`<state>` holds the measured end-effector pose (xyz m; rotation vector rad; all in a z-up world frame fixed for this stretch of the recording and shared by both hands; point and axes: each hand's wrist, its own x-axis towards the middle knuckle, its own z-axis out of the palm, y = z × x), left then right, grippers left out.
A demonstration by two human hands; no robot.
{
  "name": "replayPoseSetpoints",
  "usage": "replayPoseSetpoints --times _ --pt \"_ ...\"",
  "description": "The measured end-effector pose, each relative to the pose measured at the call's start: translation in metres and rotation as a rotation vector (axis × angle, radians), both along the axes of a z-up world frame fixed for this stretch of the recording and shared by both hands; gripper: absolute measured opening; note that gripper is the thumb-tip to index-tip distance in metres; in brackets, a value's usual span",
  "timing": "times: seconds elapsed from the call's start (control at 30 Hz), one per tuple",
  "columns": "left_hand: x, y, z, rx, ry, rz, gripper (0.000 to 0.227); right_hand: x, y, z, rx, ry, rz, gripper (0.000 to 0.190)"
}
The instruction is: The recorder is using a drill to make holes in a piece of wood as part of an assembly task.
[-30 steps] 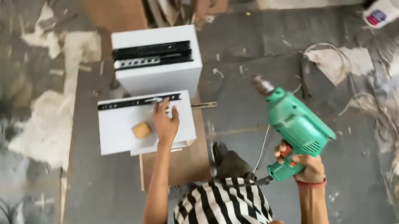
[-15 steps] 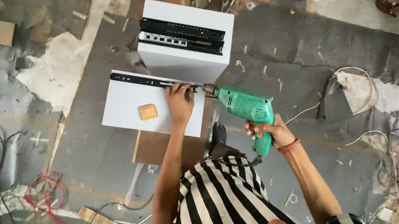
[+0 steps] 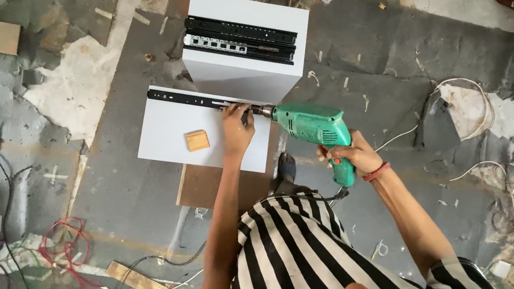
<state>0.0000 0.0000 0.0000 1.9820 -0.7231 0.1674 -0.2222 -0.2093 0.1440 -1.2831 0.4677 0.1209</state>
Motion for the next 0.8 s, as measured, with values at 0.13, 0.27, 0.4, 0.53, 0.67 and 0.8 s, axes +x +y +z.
replayPoseSetpoints --times 0.13,0.27,0.4,0.53,0.67,0.8 --pt "0.0 0.0 0.004 -0.025 0.017 0.009 0.018 0.005 -0.002 0.002 -0.052 0.012 0.025 0.026" --pt "-0.001 0.001 0.003 -0.046 0.017 0.002 0.021 0.005 -0.001 -0.002 -0.085 0.02 0.034 0.025" --pt "0.0 0.002 -0.004 -0.017 0.008 -0.002 0.021 0.006 0.001 0.002 -0.092 -0.016 0.038 0.028" --pt "-0.001 0.003 0.004 -0.017 0.023 -0.007 0.022 0.014 0.004 0.015 -0.133 0.013 0.054 0.03" --pt "-0.003 0.005 0.016 -0.054 -0.026 -0.037 0.022 0.033 -0.002 0.029 -0.232 0.086 0.107 0.027" --pt "-0.001 0.004 0.002 -0.023 0.034 -0.036 0.023 0.065 -0.001 0.064 -0.399 0.141 0.186 0.021"
